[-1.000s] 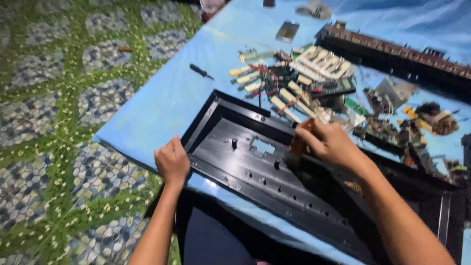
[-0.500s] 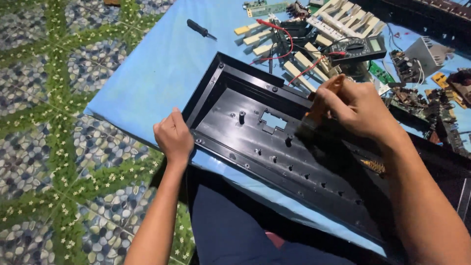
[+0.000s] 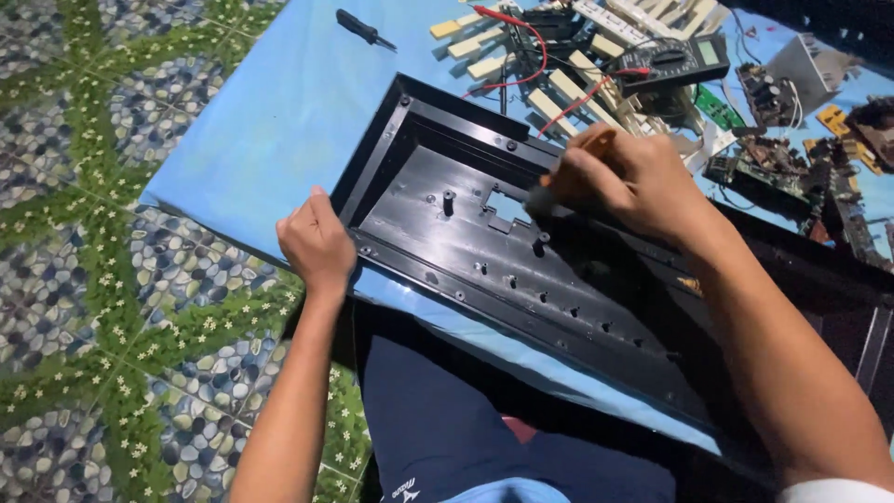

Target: The person removes a circuit board from a black plastic casing and places it on a table. They then use a brush to sweep dust and debris out of the empty casing, cleaning the interior surfaces and crevices.

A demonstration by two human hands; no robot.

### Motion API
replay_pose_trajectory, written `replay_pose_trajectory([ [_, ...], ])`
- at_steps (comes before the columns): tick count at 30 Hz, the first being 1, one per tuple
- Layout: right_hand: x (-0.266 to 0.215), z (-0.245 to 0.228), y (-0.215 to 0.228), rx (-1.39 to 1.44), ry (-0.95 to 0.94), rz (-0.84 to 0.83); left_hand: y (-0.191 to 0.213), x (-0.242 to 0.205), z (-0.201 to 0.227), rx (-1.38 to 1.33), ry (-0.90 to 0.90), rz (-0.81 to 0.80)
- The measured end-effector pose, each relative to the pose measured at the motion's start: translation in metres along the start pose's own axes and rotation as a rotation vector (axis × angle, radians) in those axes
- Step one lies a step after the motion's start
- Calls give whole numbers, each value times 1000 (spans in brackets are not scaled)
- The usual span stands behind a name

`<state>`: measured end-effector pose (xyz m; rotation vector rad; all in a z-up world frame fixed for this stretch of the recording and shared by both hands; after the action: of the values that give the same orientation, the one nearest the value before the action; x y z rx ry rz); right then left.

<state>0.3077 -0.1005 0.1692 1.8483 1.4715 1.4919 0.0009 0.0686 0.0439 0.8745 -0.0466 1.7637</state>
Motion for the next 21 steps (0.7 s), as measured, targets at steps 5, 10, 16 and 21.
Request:
replay_pose_trajectory([
  [5,-1,13,6,-38,-59,-28,0,0,-7,17,29,6],
  [10,12,0,3,-6,47,51,1,-1,-5,-11,29,-11],
  [16,12,-9,-6,36,87,25,-1,-1,-3,-12,35,-10],
  [21,23,-20,-4,163,63,-29,16,-2,17,-17,21,-50],
])
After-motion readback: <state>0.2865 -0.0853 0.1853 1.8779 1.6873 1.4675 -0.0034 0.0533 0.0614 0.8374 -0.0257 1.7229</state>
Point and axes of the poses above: each hand's wrist, its own x-axis towards the middle knuckle, its own y-axis out of the back of the hand, z = x × y, the point moved 8 cm from there along x, towards the middle knuckle, and after that the axes turned 9 degrees about y, right-handed, at the moved point
